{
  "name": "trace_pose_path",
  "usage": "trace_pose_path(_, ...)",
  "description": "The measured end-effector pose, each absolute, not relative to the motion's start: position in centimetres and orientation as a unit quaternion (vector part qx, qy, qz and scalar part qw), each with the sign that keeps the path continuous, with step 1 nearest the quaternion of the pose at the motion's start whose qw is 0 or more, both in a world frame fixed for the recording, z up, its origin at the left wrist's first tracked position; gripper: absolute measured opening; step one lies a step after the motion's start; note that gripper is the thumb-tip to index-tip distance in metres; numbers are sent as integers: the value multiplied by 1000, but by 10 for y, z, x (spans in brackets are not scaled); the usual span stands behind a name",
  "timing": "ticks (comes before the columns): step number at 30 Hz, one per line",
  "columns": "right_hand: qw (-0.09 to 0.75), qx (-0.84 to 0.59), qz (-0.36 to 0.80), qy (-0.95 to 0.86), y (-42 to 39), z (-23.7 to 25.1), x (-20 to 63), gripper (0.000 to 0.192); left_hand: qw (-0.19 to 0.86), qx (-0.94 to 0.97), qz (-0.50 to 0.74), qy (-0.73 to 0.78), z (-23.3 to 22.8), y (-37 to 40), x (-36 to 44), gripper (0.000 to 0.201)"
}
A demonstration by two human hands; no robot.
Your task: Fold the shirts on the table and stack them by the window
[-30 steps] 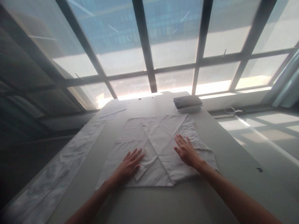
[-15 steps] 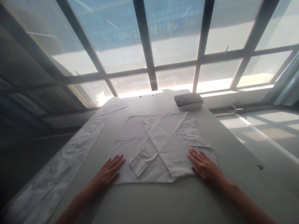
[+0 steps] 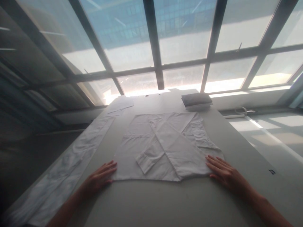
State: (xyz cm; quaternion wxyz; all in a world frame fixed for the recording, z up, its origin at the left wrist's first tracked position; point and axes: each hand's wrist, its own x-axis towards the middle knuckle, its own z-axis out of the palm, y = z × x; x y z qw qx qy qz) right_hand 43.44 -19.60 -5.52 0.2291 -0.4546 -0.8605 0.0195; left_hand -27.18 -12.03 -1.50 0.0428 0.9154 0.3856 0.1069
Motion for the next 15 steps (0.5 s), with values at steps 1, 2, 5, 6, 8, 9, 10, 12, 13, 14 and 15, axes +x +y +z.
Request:
trace_pose_path(1,234,-449,19,-862,-197,-53,434,41,46,916,120,381,-11,-123,-270,41)
trace_pose_path(2,238,-443,18,-864,-198,-51,434,41,48,915,131,378,-8,-127,-267,37)
trace_pose_path(5,244,-427,8,-871,-200,-45,431,41,50,916,138,372,4,-137,-255,34)
trace_pose_path(6,243,-423,6,-873,-201,-43,430,42,49,918,135,371,8,-139,-251,37)
trace_pose_path(8,239,-419,3,-876,-202,-39,428,46,48,917,126,375,13,-141,-245,48)
trace_pose_path(9,238,-422,4,-875,-203,-38,427,49,50,915,122,382,14,-141,-243,55)
trace_pose_path(10,237,-427,6,-873,-203,-38,427,51,53,911,117,392,15,-141,-242,62)
trace_pose_path(12,238,-438,10,-867,-203,-37,426,54,60,903,113,410,14,-139,-241,72)
trace_pose_path(13,240,-441,10,-865,-202,-37,426,54,64,901,116,413,12,-138,-242,72)
trace_pose_path(14,243,-442,8,-864,-202,-38,426,53,67,901,121,412,10,-136,-244,69)
trace_pose_path(15,247,-441,5,-863,-202,-38,427,51,70,901,129,408,6,-134,-245,65)
